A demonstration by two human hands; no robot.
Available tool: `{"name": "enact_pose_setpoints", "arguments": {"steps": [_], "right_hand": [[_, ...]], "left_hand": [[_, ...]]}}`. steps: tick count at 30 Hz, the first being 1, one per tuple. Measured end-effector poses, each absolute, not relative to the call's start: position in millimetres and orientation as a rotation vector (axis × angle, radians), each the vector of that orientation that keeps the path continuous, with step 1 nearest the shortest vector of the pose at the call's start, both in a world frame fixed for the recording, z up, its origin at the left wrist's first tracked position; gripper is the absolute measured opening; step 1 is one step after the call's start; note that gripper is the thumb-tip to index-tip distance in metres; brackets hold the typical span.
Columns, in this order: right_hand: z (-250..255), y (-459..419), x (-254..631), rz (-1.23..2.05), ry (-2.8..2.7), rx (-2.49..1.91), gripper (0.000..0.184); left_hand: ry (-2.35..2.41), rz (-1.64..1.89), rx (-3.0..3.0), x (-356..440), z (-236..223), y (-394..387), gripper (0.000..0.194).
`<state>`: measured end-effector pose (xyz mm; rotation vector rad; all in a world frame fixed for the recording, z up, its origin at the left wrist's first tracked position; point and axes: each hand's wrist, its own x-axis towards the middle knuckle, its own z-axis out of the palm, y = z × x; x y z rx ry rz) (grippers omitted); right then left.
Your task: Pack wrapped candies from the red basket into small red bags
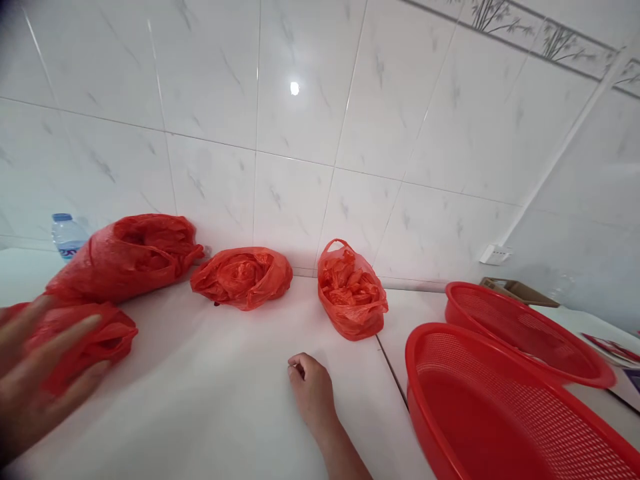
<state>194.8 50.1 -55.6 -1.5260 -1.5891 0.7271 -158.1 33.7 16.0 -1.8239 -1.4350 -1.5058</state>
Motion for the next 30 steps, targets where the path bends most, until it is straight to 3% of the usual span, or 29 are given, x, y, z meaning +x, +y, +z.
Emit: {"name": "enact_pose_setpoints", "arguments": {"steps": [7,10,19,24,30], "right_hand": [[-53.3,47.6,194.6,0.669,-1.644,-1.545,0.022],[-53.3,47.6,194.5,0.639,-1.662,-1.557,0.023],[-54.5,39.8,184.7,0.453,-1.791,-1.606,0.025],[-54.4,36.9,171.9,0.308,-2.055,-1.592,0.054],[-65.7,47.1,167.9,0.234,-2.280,-1.792,0.067]], "left_hand": [[-1.481,-0.517,-2.754,-62.8,-61.8,62.3,0.062],[-1.580,-0.302,-2.821,-39.3,-74.4,61.9,0.063],[-1.679,-0.342,-2.742,-32.6,-67.3,52.0,0.064],[-1.761,-0.333,-2.732,-33.2,-64.9,39.2,0.062],[-1.751,-0.387,-2.750,-36.7,-66.9,36.0,0.063]]}}
